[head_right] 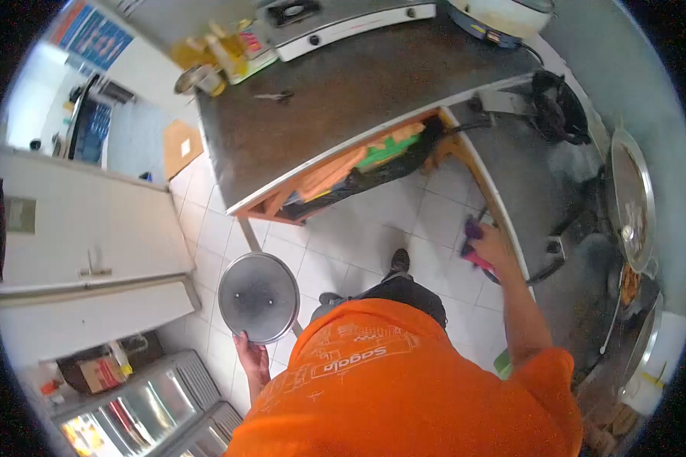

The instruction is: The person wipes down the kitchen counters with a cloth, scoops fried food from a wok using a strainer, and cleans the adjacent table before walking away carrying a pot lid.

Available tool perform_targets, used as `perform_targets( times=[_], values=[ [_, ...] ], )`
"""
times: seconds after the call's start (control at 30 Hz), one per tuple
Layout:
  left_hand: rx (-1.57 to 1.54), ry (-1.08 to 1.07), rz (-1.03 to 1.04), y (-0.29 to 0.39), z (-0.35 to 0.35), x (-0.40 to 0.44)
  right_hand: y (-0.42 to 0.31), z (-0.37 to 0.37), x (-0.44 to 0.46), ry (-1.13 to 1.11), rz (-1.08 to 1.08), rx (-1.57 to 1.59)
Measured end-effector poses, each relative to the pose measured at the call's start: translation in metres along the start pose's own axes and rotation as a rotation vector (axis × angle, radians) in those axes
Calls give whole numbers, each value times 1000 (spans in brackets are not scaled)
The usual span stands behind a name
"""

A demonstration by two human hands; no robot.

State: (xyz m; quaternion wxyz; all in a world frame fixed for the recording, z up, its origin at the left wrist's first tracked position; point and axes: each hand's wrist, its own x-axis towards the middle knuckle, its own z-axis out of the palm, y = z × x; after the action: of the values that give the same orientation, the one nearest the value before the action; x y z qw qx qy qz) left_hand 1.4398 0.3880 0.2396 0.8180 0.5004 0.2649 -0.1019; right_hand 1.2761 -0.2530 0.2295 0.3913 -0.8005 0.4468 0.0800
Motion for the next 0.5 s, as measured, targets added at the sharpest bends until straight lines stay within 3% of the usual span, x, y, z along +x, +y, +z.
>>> perform_targets(
  times=[0.03, 0.07, 0.1, 0.13, 0.23, 0.27, 0.33, 0.37, 0.43, 0.47, 0.5],
  values=[
    [-22, 10, 13, 6, -17, 4, -51, 34, 7, -76, 12, 207],
    [-21, 19, 17, 12, -33, 7, -65, 87, 31, -95, -109, 198],
    [-14, 26, 19, 20, -50, 11, -117, 125, 36, -268, -73, 394],
    [-25, 32, 29, 33, -60, 8, -122, 189, 68, -169, -340, 136],
    [-35, 82, 62, 61, -100, 4, -231, 308, 63, -434, -283, 609],
    [-31, 145, 78, 73, -108, -3, -252, 340, 62, -434, -291, 605],
    [-32, 224, 106, 90, -136, -7, -279, 398, 76, -213, -149, 534],
    [-30, 220, 109, 94, -147, -6, -281, 415, 91, -211, -150, 540],
    [-80, 222, 196, 103, -170, -8, -281, 443, 115, -214, 148, 932],
    [-71, 222, 193, 107, -179, -7, -288, 443, 115, -76, 311, 1017],
    [-79, 202, 210, 111, -186, -4, -294, 444, 122, -71, 321, 1020]
  ],
)
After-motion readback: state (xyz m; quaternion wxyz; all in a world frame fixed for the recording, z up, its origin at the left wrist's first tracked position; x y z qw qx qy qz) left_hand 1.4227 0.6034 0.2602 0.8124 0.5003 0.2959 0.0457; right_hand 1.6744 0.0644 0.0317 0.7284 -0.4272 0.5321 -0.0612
